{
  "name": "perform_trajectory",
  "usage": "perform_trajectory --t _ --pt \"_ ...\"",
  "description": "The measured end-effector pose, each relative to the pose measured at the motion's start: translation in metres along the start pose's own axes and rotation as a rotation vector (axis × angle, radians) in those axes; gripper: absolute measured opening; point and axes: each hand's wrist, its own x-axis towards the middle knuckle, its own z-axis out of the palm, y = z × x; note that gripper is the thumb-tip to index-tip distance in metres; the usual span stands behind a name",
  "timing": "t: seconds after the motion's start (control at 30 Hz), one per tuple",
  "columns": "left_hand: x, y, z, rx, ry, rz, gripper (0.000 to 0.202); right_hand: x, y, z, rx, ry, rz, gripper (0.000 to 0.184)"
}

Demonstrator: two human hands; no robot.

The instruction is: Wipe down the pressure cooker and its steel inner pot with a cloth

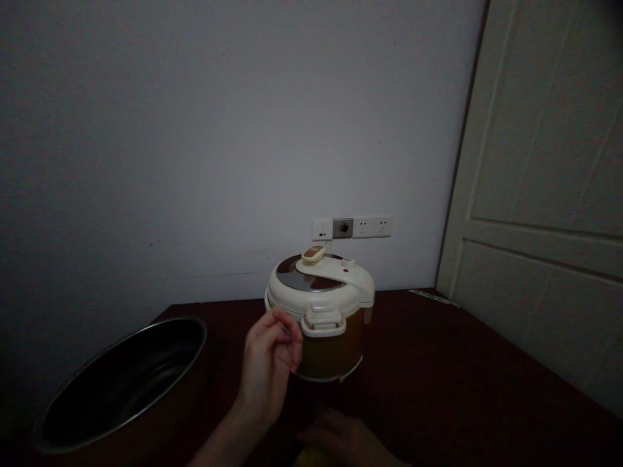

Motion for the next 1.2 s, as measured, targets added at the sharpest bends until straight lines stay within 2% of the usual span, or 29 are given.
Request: perform_trajectory --t 0.03,0.1,0.2,0.27,0.33,0.43,0.53,0.63,0.73,0.77,0.83,0.97,1.03,1.1,1.2 --pt "0.011 0.007 -0.005 0.032 0.029 0.116 0.006 0.0 0.008 -0.013 0.035 0.054 0.015 0.046" --pt "0.035 0.017 -0.02 0.133 0.094 0.335 0.004 -0.003 0.014 -0.047 0.045 0.246 0.015 0.05" --pt "0.075 0.02 -0.047 0.37 0.235 0.616 0.009 -0.008 0.011 -0.1 -0.139 0.566 0.037 0.054" --pt "0.1 0.015 -0.067 0.518 0.297 0.685 0.012 -0.003 0.013 -0.126 -0.288 0.7 0.065 0.052" --pt "0.121 0.005 -0.085 0.655 0.329 0.662 0.016 0.009 0.021 -0.137 -0.381 0.749 0.086 0.046" --pt "0.145 -0.015 -0.107 0.851 0.363 0.612 0.023 0.037 0.034 -0.133 -0.429 0.685 0.045 0.038" --pt "0.161 -0.036 -0.12 0.934 0.398 0.498 0.028 0.071 0.037 -0.123 -0.425 0.557 -0.076 0.027" --pt "0.17 -0.052 -0.126 0.92 0.389 0.32 0.033 0.099 0.03 -0.127 -0.362 0.395 -0.13 0.021" --pt "0.172 -0.061 -0.125 0.881 0.366 0.268 0.037 0.115 0.025 -0.139 -0.287 0.19 -0.154 0.022" --pt "0.172 -0.062 -0.124 0.873 0.371 0.273 0.038 0.116 0.025 -0.142 -0.257 0.155 -0.17 0.024" --pt "0.169 -0.063 -0.121 0.871 0.389 0.275 0.04 0.11 0.03 -0.142 -0.193 0.206 -0.179 0.03" --pt "0.165 -0.061 -0.117 0.868 0.385 0.248 0.042 0.077 0.044 -0.123 -0.128 0.551 -0.054 0.037" --pt "0.164 -0.061 -0.116 0.852 0.377 0.247 0.04 0.062 0.049 -0.116 -0.134 0.603 -0.02 0.038" --pt "0.164 -0.062 -0.116 0.837 0.378 0.258 0.038 0.055 0.049 -0.118 -0.15 0.54 -0.051 0.041" --pt "0.165 -0.066 -0.118 0.834 0.381 0.287 0.036 0.067 0.044 -0.138 -0.144 0.308 -0.146 0.036"
